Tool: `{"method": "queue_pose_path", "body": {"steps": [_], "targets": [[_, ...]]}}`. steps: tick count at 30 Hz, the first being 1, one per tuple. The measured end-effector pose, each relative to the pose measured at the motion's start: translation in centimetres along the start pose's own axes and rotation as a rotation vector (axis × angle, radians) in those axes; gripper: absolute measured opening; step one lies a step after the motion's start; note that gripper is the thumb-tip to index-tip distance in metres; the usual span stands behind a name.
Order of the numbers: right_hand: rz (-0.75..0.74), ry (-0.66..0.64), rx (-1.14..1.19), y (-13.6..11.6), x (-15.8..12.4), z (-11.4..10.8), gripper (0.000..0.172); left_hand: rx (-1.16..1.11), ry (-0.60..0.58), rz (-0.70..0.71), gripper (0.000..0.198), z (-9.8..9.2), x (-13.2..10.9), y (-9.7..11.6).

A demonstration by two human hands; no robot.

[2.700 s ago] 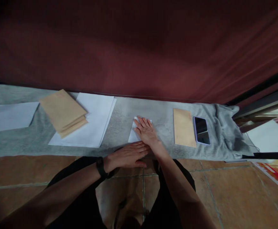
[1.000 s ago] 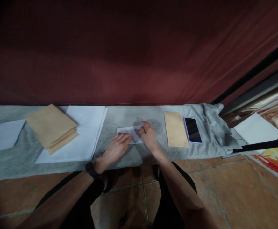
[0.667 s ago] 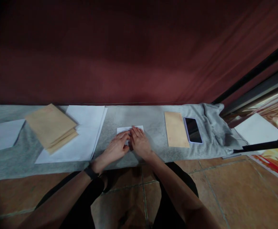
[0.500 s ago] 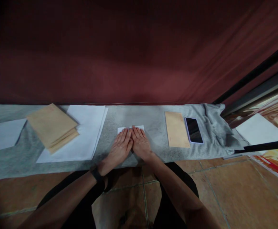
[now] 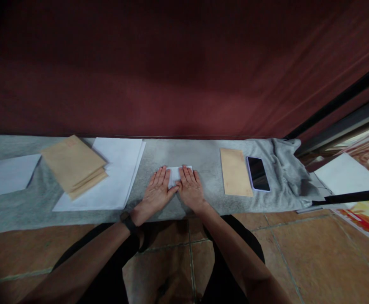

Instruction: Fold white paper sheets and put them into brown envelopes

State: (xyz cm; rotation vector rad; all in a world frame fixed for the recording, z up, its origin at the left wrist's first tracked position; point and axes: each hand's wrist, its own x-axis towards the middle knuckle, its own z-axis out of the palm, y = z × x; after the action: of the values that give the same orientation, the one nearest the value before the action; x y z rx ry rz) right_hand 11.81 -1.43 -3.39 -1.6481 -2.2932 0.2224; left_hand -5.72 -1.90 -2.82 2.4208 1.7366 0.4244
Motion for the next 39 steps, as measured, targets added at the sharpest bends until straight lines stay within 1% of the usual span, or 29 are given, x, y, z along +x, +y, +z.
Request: {"method": "queue_pose_path", "body": {"steps": [7, 11, 16, 25, 30, 33, 37, 39], "targets": [[0.014, 0.049, -0.088, 0.6, -0.4, 0.1, 0.059, 0.108, -0.026, -0.002, 0.083, -0.3, 0.1, 0.0], [0.027, 0.053, -0.125, 1.3, -0.6, -0.1, 0.061, 0.158, -0.047, 0.001, 0.082, -0.6, 0.0, 0.3], [0.067, 0.026, -0.141, 2.2, -0.8, -0.3, 0.063, 0.171, -0.061, 0.005, 0.083, -0.7, 0.1, 0.3], [0.119, 0.006, -0.163, 3.6, -0.8, -1.1, 0.059, 0.175, -0.061, 0.009, 0.084, -0.5, 0.1, 0.3], [0.157, 0.049, -0.141, 4.0, -0.5, -1.6, 0.057, 0.185, -0.063, 0.015, 0.083, -0.5, 0.1, 0.2], [0.102, 0.056, -0.075, 3.3, -0.3, -1.5, 0.057, 0.185, -0.07, 0.01, 0.083, -0.6, 0.1, 0.3], [-0.06, -0.011, 0.027, 1.5, -0.3, -1.1, 0.055, 0.165, -0.068, 0.015, 0.081, -0.7, 0.1, 0.3], [-0.102, -0.044, 0.037, 0.8, -0.3, -0.9, 0.054, 0.154, -0.066, 0.025, 0.079, -0.7, 0.1, 0.3]]}}
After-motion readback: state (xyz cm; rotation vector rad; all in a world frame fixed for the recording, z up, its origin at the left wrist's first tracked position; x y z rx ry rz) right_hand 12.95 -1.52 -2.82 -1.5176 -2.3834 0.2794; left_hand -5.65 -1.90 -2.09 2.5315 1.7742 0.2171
